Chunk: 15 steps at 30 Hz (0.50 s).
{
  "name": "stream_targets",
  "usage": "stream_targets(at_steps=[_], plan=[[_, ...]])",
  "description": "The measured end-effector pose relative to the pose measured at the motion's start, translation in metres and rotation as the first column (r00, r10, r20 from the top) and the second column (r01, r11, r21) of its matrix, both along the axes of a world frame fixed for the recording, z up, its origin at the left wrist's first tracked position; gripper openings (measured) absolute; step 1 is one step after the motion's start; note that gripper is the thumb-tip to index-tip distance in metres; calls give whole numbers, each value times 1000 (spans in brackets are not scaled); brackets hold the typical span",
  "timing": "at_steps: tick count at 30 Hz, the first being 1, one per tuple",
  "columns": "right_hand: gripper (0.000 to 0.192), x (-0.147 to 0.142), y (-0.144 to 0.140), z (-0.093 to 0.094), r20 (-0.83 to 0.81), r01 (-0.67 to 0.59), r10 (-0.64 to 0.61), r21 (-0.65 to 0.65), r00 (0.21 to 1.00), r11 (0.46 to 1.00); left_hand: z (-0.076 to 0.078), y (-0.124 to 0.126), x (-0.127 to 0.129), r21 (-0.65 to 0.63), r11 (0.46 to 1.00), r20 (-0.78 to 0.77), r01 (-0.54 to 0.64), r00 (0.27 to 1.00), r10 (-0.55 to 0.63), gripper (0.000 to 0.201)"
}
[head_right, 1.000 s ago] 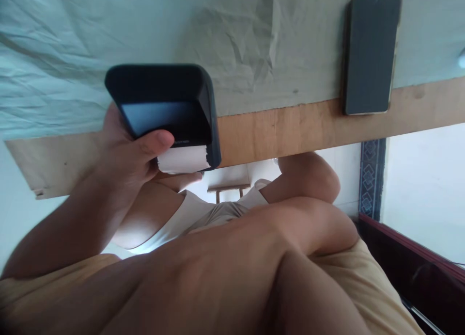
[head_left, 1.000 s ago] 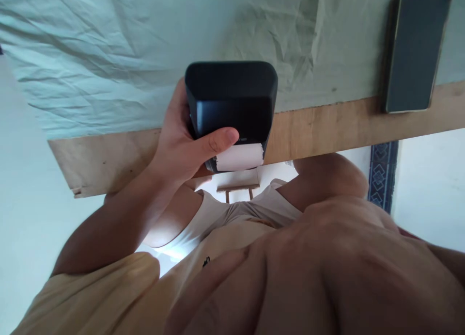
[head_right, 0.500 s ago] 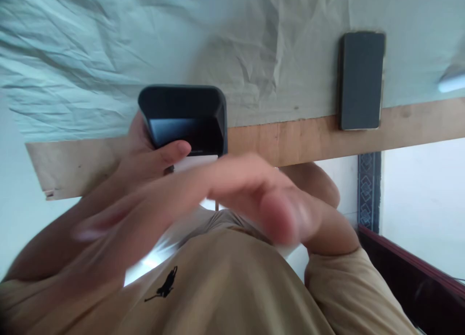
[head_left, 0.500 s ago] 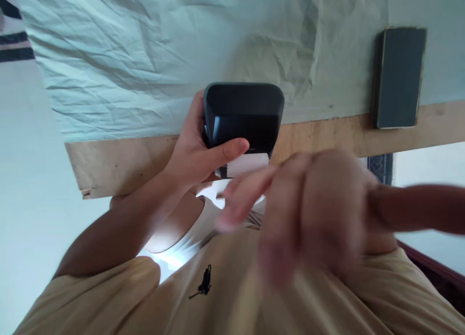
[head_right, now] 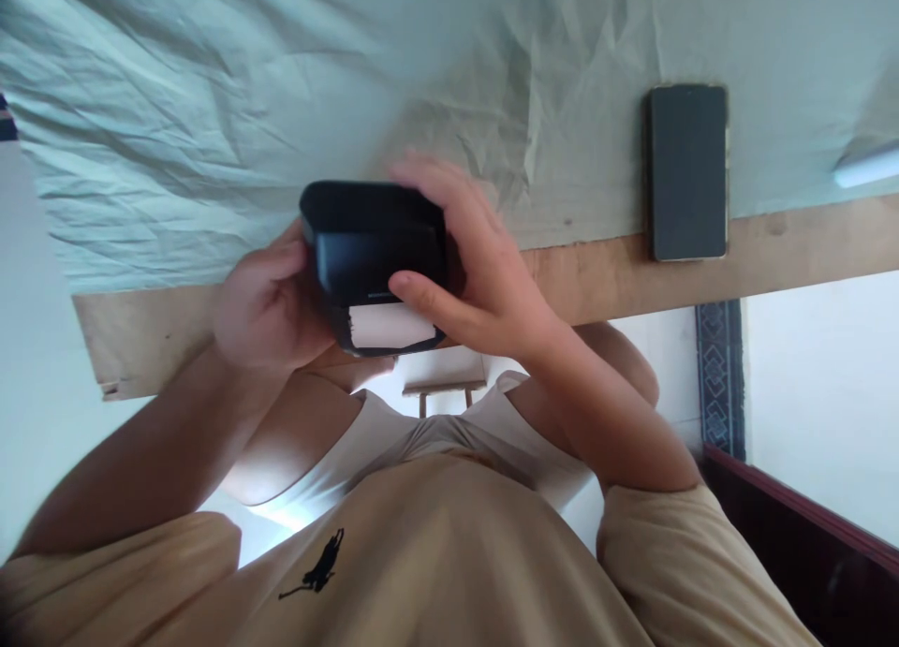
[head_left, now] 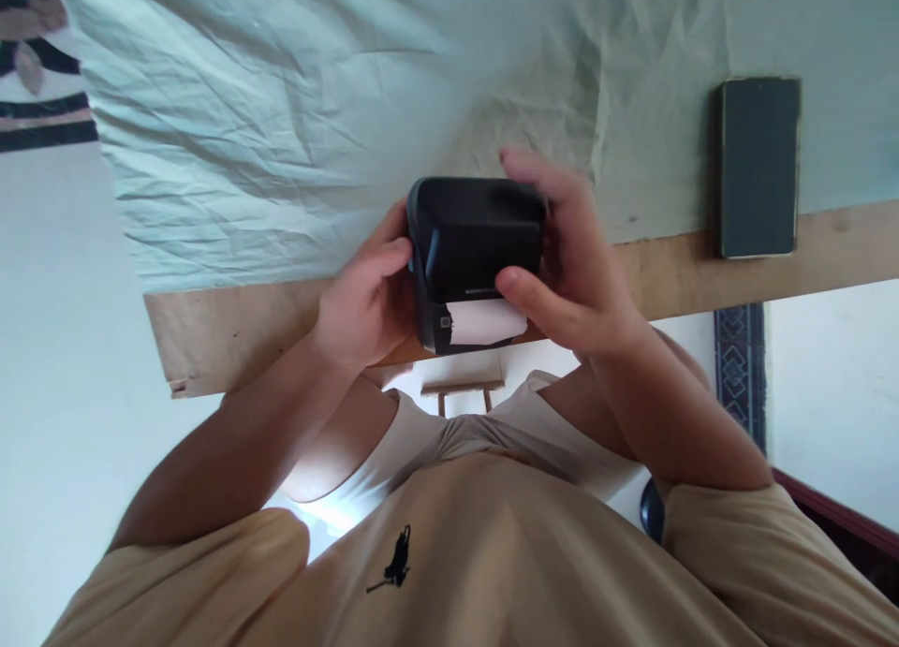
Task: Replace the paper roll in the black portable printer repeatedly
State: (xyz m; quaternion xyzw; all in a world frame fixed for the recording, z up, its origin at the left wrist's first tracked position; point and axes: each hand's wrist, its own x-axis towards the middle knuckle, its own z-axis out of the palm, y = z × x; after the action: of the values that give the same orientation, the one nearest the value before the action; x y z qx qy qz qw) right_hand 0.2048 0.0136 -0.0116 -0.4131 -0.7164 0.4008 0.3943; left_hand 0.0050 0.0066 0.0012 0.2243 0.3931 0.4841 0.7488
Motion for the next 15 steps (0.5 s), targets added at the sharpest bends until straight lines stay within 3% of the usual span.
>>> stream_targets(at_steps=[2, 5, 10, 15], plan=[[60, -2, 2, -4, 62, -37, 31, 96, 998, 995, -2, 1, -1, -14, 1000, -18, -5, 1000, 5, 17], [63, -4, 3, -7, 47, -12, 6, 137, 999, 990, -5, -2, -1, -51, 998, -63, 44, 997, -48, 32], [69, -6, 2, -9, 61, -19, 11, 127, 998, 992, -8, -6, 2, 0, 991, -124, -134, 983, 133, 25], [70, -9, 1, -10, 102, -35, 24, 102, 994, 994, -10, -4, 3, 25, 990, -164, -142, 976, 144, 22]])
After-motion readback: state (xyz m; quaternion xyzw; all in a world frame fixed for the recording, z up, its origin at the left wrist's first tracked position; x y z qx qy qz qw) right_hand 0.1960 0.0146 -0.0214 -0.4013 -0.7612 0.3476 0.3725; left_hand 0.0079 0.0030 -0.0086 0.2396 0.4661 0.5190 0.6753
